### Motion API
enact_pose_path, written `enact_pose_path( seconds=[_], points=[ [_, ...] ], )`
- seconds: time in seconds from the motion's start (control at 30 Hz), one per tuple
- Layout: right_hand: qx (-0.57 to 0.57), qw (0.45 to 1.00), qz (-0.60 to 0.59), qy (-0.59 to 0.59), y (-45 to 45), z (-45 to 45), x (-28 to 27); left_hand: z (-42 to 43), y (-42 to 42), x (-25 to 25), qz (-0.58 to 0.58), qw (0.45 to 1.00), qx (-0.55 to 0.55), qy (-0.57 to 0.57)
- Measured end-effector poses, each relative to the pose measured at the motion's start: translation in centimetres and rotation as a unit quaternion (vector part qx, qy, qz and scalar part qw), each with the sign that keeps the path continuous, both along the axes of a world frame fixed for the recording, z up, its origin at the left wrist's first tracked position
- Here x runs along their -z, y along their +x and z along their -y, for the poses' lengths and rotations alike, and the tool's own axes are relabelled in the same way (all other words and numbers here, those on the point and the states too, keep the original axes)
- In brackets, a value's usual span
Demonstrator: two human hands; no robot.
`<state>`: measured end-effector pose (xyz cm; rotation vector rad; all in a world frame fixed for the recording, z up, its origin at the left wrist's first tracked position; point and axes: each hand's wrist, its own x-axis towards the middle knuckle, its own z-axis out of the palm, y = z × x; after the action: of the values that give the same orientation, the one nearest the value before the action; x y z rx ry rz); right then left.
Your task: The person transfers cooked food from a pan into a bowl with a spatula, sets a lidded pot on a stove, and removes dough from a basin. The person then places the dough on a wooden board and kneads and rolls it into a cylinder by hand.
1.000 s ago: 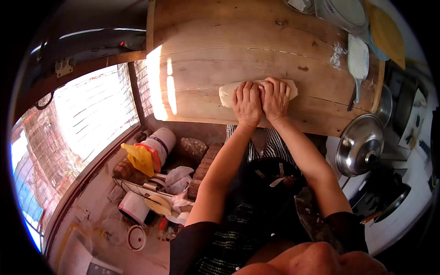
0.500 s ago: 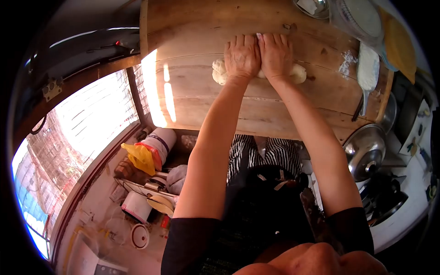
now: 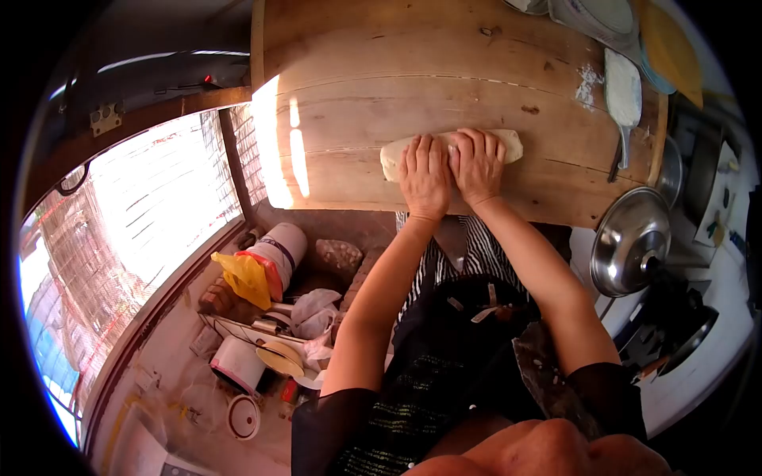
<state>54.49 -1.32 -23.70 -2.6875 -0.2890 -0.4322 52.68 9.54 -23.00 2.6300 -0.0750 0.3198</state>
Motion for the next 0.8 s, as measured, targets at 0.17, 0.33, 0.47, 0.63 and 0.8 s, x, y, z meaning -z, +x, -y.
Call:
enact_pose_path(
  seconds=[0.17,0.33,0.47,0.63,0.8],
  points=[
    [-0.032,0.994,-0.094,-0.036,4.5,-0.1,1.5,-0.2,5.1,0.4,-0.049,0.998,0.005,0.034],
    [-0.007,0.998,-0.054,-0.018,10.2,-0.7,1.9,-1.0,10.0,2.3,0.0,0.998,0.04,0.052],
    [0.04,0.999,-0.022,-0.008,14.6,-1.4,3.1,-1.4,16.4,3.4,0.079,0.994,0.053,0.061],
    [0.069,0.995,-0.061,-0.041,13.4,-1.1,2.2,-0.8,14.0,2.5,-0.019,0.999,0.025,-0.01],
    [0.018,0.986,-0.123,-0.116,4.7,1.8,-1.4,-2.2,6.0,0.8,-0.03,0.993,0.111,0.01]
  ],
)
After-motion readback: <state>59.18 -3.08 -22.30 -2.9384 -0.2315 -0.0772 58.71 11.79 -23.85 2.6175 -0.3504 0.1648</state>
